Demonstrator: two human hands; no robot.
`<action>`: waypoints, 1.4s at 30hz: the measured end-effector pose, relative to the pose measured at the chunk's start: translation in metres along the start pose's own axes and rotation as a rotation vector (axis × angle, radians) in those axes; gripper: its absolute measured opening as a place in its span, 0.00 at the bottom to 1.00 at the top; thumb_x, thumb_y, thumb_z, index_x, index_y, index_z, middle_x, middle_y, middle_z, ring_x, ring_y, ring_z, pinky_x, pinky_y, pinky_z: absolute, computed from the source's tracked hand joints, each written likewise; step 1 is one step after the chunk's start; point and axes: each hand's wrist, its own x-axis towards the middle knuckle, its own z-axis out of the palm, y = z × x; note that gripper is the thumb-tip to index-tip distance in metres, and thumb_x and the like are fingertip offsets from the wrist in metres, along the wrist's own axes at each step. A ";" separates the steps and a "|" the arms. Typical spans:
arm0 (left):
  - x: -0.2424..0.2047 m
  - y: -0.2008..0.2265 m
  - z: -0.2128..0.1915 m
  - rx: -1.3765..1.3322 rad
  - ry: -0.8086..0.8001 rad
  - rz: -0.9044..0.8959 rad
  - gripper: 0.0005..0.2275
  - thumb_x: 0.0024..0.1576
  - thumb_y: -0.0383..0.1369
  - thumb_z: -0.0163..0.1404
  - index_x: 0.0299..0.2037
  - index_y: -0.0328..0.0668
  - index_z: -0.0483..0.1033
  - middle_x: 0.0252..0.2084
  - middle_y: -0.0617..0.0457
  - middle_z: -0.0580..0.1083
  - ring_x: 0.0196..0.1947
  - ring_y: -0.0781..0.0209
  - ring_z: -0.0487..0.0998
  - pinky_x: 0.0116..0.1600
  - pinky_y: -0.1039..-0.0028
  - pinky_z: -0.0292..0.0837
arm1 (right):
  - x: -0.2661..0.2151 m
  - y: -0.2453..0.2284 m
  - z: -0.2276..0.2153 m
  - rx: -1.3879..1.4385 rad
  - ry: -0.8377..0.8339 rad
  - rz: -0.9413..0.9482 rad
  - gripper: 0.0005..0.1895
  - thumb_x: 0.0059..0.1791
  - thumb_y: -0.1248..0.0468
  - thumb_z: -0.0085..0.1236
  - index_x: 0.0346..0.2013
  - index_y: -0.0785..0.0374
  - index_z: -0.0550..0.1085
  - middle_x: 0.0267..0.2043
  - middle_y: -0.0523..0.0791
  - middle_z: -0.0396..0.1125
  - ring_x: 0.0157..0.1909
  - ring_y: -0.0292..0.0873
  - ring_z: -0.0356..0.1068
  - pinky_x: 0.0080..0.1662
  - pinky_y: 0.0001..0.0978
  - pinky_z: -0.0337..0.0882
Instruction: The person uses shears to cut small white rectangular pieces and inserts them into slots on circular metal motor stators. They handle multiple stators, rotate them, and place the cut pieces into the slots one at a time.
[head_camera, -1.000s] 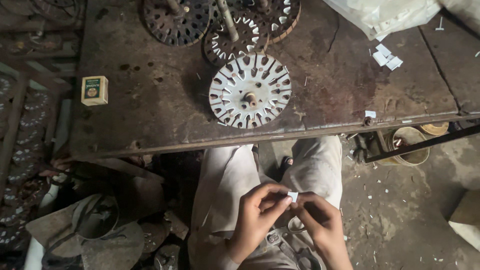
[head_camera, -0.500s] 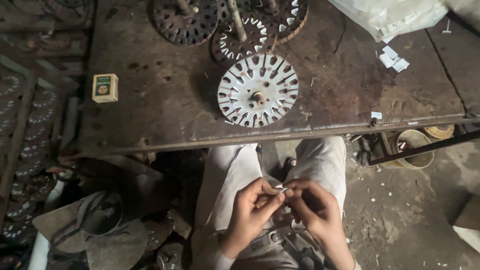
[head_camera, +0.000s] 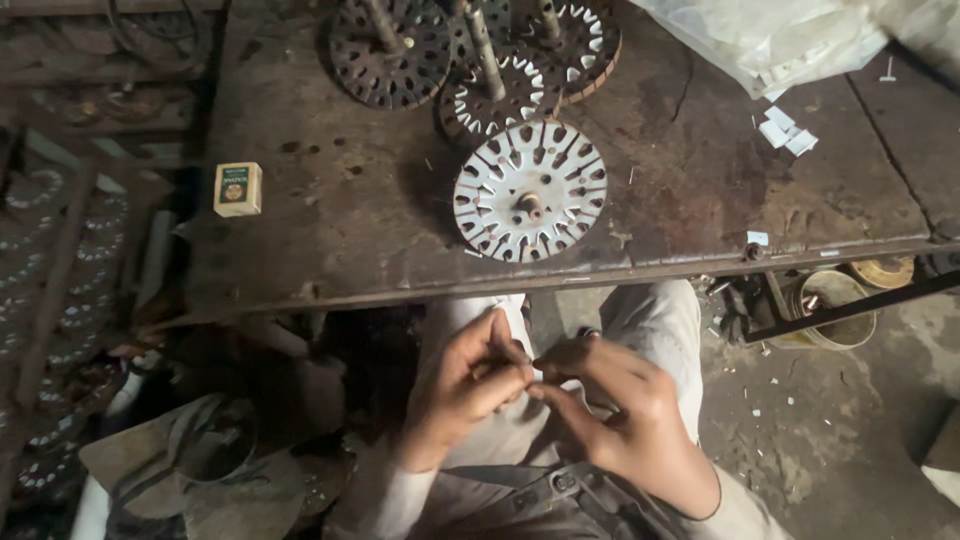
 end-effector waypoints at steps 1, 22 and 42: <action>0.000 0.012 0.002 0.165 0.064 0.120 0.05 0.60 0.21 0.53 0.38 0.37 0.68 0.31 0.54 0.75 0.26 0.75 0.69 0.29 0.82 0.60 | 0.009 -0.003 -0.001 -0.039 0.042 -0.003 0.11 0.40 0.74 0.69 0.35 0.67 0.77 0.35 0.46 0.74 0.35 0.41 0.76 0.37 0.28 0.73; 0.127 0.045 -0.028 0.444 0.304 0.776 0.18 0.60 0.22 0.53 0.60 0.32 0.70 0.56 0.49 0.75 0.60 0.63 0.74 0.68 0.73 0.67 | 0.140 0.025 0.002 -0.369 0.302 -0.105 0.11 0.41 0.71 0.65 0.36 0.69 0.74 0.33 0.55 0.69 0.35 0.60 0.71 0.38 0.43 0.69; 0.121 0.060 -0.008 0.275 0.347 0.634 0.17 0.58 0.24 0.60 0.56 0.32 0.71 0.49 0.51 0.78 0.48 0.67 0.79 0.55 0.76 0.76 | 0.132 0.059 0.014 0.025 0.404 0.034 0.15 0.54 0.69 0.65 0.53 0.68 0.72 0.46 0.47 0.72 0.44 0.35 0.69 0.47 0.25 0.69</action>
